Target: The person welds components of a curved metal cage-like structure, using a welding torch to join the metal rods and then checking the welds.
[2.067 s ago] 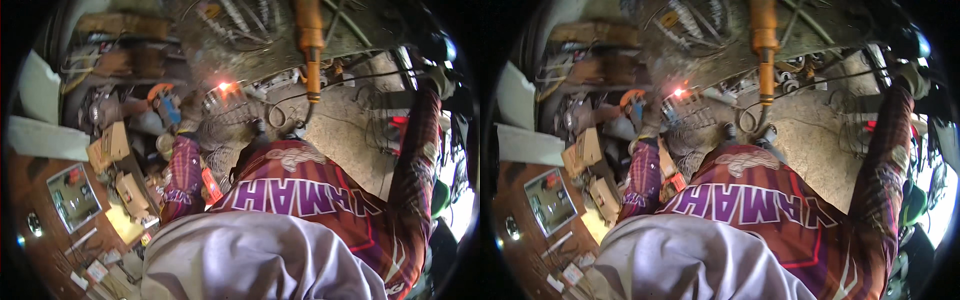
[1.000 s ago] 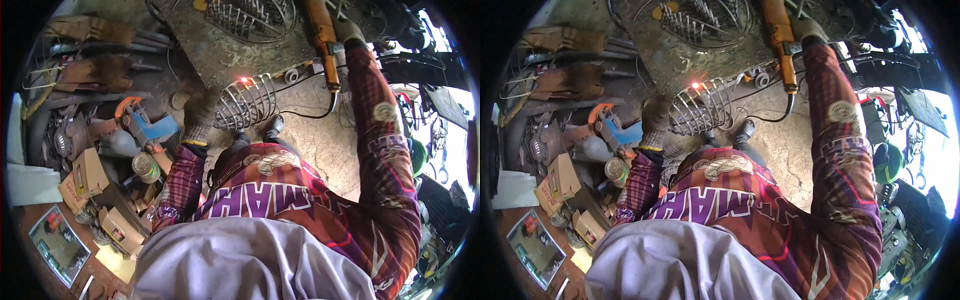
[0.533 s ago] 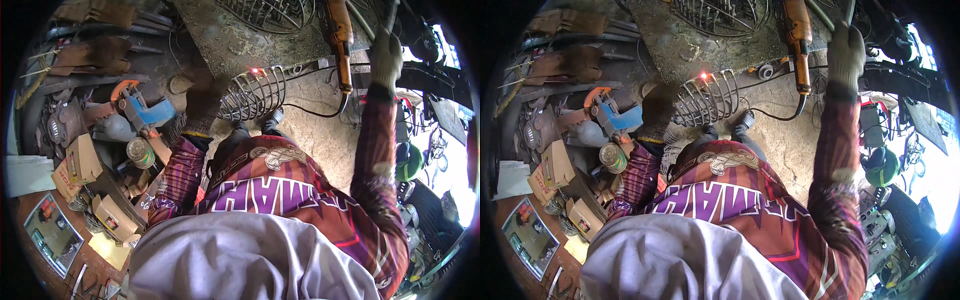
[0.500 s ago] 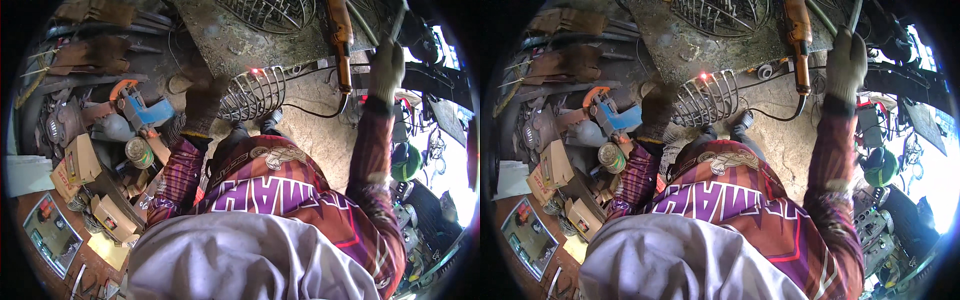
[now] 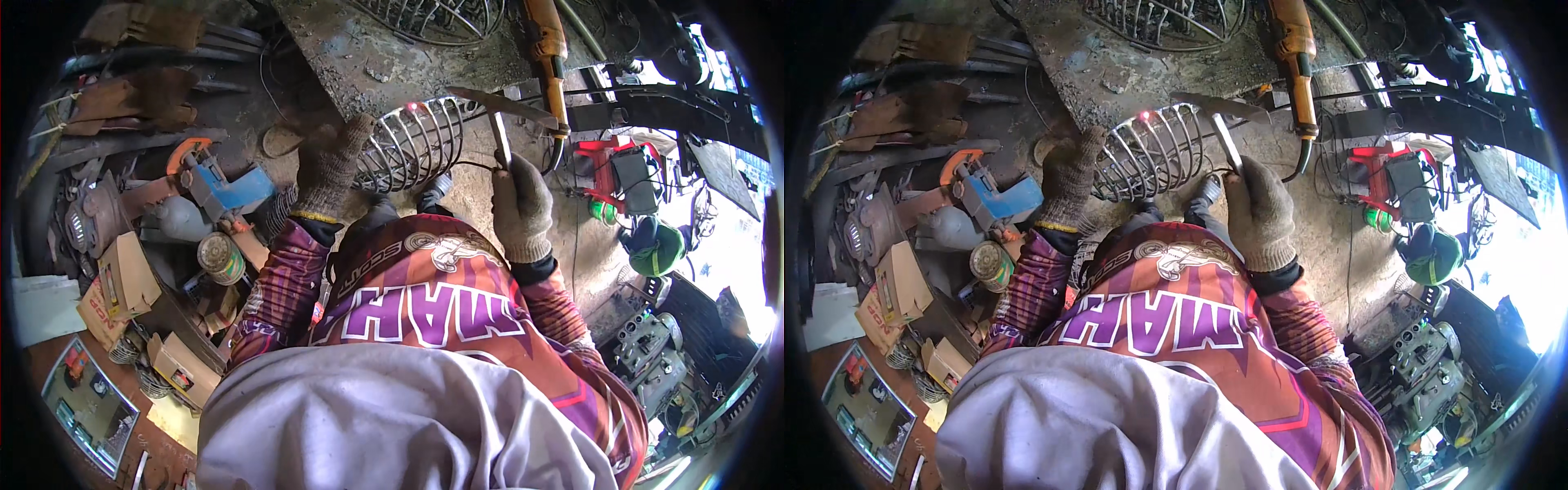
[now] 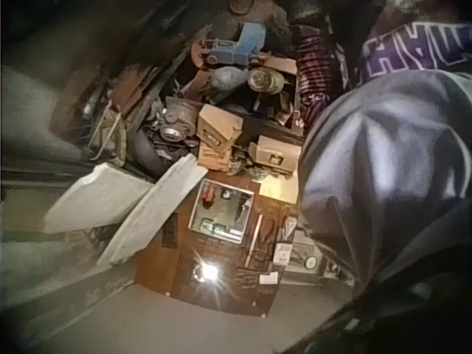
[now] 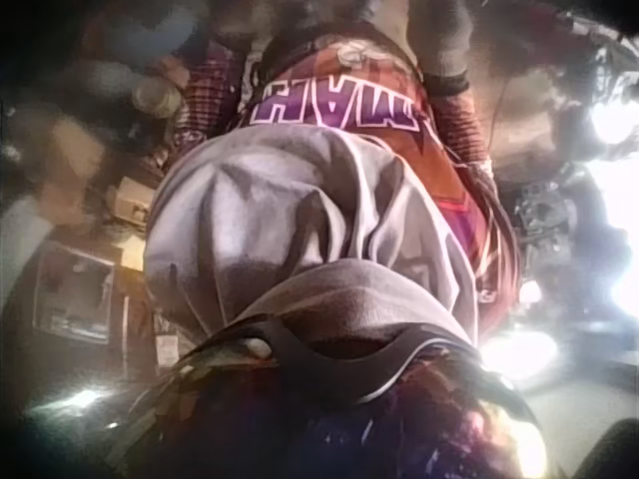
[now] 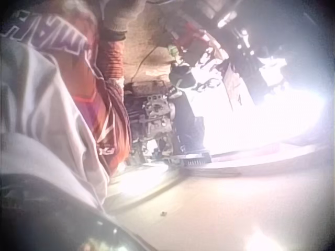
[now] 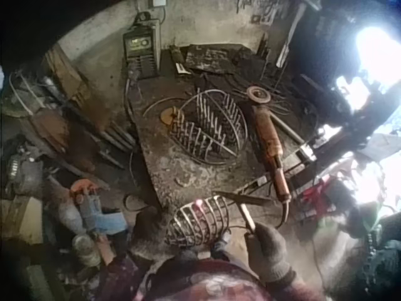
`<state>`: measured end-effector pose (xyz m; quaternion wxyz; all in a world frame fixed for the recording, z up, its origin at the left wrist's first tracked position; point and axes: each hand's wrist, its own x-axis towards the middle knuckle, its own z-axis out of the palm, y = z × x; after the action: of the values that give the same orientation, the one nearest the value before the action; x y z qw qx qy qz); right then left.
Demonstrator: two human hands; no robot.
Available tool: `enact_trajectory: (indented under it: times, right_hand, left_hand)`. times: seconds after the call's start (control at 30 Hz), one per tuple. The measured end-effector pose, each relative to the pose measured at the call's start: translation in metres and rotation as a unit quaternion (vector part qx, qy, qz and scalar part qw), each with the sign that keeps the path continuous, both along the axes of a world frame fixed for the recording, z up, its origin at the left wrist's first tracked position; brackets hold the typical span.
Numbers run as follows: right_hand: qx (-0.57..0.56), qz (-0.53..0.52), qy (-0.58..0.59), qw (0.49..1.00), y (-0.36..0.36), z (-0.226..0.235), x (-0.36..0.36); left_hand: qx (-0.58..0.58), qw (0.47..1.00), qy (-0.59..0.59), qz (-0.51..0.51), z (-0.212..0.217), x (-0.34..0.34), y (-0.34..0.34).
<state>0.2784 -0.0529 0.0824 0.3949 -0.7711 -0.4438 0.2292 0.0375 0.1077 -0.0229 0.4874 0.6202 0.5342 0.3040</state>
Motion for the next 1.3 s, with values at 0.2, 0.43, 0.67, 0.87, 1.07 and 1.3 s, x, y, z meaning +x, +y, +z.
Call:
enact_trajectory:
  times: [0.2,0.43,0.67,0.87,1.07,1.3]
  right_hand:
    - [0.049,0.069,-0.086,0.993,0.003,0.001,-0.012]
    - [0.058,0.099,-0.149,0.982,0.008,-0.001,-0.02]
    - [0.061,0.115,-0.149,0.98,0.008,-0.014,-0.019]
    - [0.015,0.108,-0.171,0.979,0.011,-0.02,-0.018]
    - [-0.018,0.116,-0.189,0.975,0.014,-0.024,-0.018]
    - [-0.012,0.131,-0.148,0.98,0.014,-0.009,-0.02]
  left_hand:
    - [-0.09,0.986,-0.139,0.007,0.031,0.006,-0.004]
    - [0.071,0.989,0.095,-0.092,0.012,-0.004,0.002]
    - [0.202,0.96,0.111,-0.159,-0.001,-0.008,0.005]
    - [0.137,0.951,0.199,-0.193,0.022,-0.003,0.005]
    - [0.074,0.957,0.237,-0.147,0.032,0.001,0.004]
    - [-0.006,0.992,0.09,-0.087,0.051,0.006,0.0]
